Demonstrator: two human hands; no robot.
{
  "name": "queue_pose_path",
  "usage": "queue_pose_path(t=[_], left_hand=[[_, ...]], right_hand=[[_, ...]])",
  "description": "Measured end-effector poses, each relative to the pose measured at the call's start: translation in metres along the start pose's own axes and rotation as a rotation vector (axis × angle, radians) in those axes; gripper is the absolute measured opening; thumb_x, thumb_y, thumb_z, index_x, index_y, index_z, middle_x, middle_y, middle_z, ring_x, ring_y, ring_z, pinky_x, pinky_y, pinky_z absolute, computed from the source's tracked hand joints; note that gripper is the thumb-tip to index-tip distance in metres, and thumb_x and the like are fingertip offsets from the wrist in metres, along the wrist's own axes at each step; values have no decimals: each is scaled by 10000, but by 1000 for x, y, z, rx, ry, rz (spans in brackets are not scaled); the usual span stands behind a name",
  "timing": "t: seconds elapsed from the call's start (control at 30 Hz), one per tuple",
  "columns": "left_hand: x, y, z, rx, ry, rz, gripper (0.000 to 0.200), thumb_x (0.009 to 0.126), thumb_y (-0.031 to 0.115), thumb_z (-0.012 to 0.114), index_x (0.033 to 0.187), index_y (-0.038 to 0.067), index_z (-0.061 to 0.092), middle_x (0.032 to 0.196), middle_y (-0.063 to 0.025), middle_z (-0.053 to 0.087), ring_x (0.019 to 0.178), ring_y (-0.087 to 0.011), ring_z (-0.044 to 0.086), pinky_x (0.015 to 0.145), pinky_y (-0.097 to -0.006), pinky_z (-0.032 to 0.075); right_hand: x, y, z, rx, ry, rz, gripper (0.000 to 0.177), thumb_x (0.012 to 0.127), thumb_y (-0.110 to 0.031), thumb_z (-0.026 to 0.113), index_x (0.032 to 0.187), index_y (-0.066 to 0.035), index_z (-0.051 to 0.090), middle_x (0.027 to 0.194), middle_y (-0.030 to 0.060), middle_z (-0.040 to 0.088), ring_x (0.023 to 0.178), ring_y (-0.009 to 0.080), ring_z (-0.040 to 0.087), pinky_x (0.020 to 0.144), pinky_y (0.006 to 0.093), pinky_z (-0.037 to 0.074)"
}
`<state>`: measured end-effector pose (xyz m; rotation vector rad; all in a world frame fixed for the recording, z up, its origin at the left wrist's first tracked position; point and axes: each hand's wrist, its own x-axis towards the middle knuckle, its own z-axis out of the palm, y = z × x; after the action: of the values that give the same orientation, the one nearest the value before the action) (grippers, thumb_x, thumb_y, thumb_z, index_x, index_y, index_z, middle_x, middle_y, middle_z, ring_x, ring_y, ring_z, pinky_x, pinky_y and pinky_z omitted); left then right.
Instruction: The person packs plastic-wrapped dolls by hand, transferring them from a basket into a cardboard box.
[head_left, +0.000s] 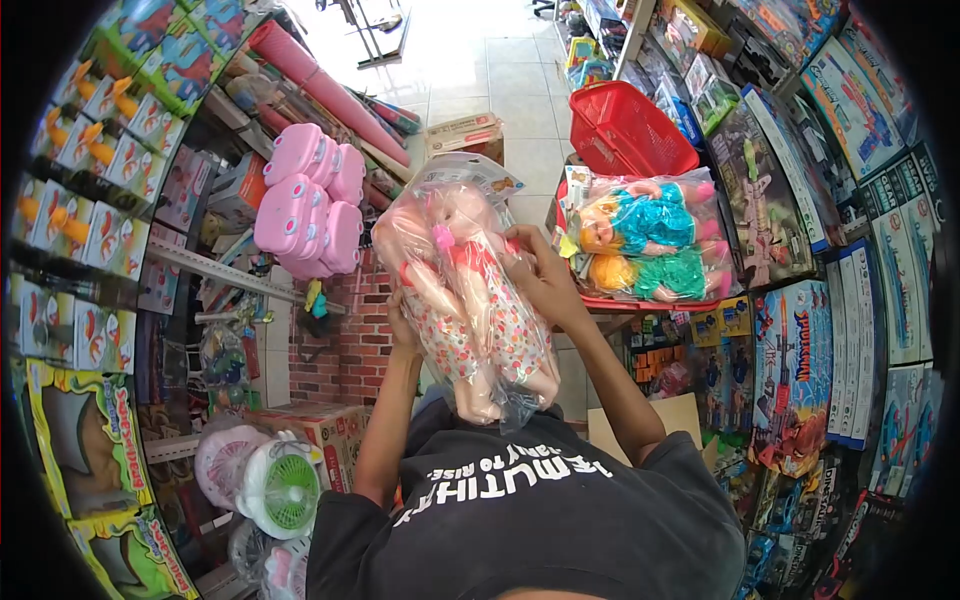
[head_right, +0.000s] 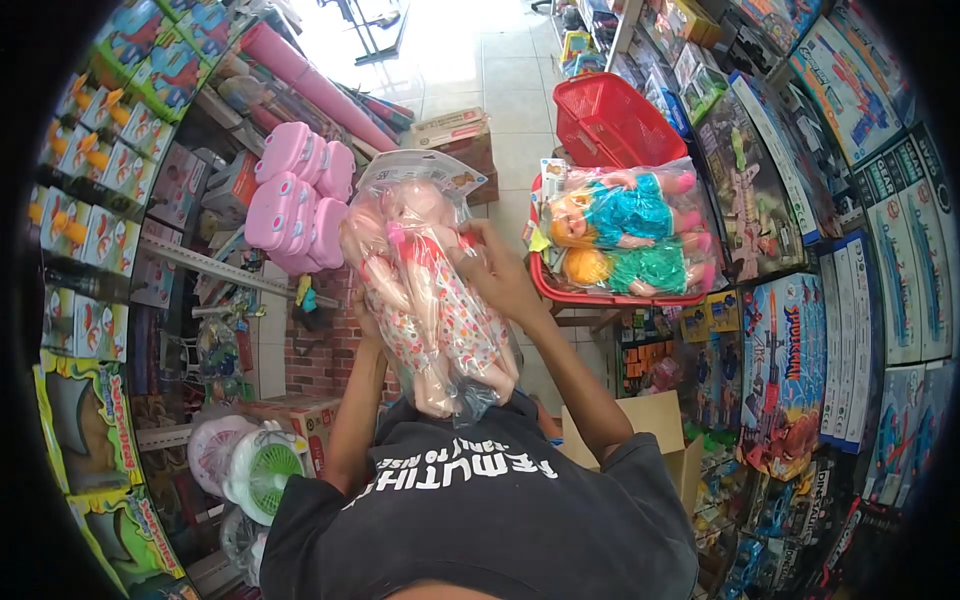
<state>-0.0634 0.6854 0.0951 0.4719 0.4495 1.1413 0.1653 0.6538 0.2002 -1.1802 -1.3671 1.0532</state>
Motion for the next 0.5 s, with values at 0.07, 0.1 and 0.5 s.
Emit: queue_pose_path(t=[0.07, 0.1, 0.5], left_hand=[[-11, 11, -4, 26, 22, 22, 555, 838, 438, 382, 1231, 53, 450, 1132, -121, 571, 1017, -261, 573, 900, -398, 460], [-17, 23, -9, 30, 0, 30, 555, 838, 438, 382, 1231, 53, 450, 1132, -121, 571, 1017, -261, 573, 900, -398, 460], [-114, 70, -41, 143, -33, -111, 597, 831, 443, 428, 1300, 79, 371, 1236, -139, 496, 1109, -281, 517, 946, -437, 425]], right_hand=[[-3, -11, 11, 18, -53, 60, 368, 868, -239, 550, 1160, -40, 444, 1144, 88, 484, 1102, 167, 447, 932, 316, 356], [-7, -15, 25, -127, -55, -65, 448, 847, -311, 567, 1184, -47, 433, 1180, 126, 473, 1124, 228, 458, 939, 339, 357], [-101, -19, 133, -395, -24, 1, 1067, 624, -492, 714, 1354, 61, 166, 1359, 293, 261, 1281, 402, 275, 1052, 414, 248]])
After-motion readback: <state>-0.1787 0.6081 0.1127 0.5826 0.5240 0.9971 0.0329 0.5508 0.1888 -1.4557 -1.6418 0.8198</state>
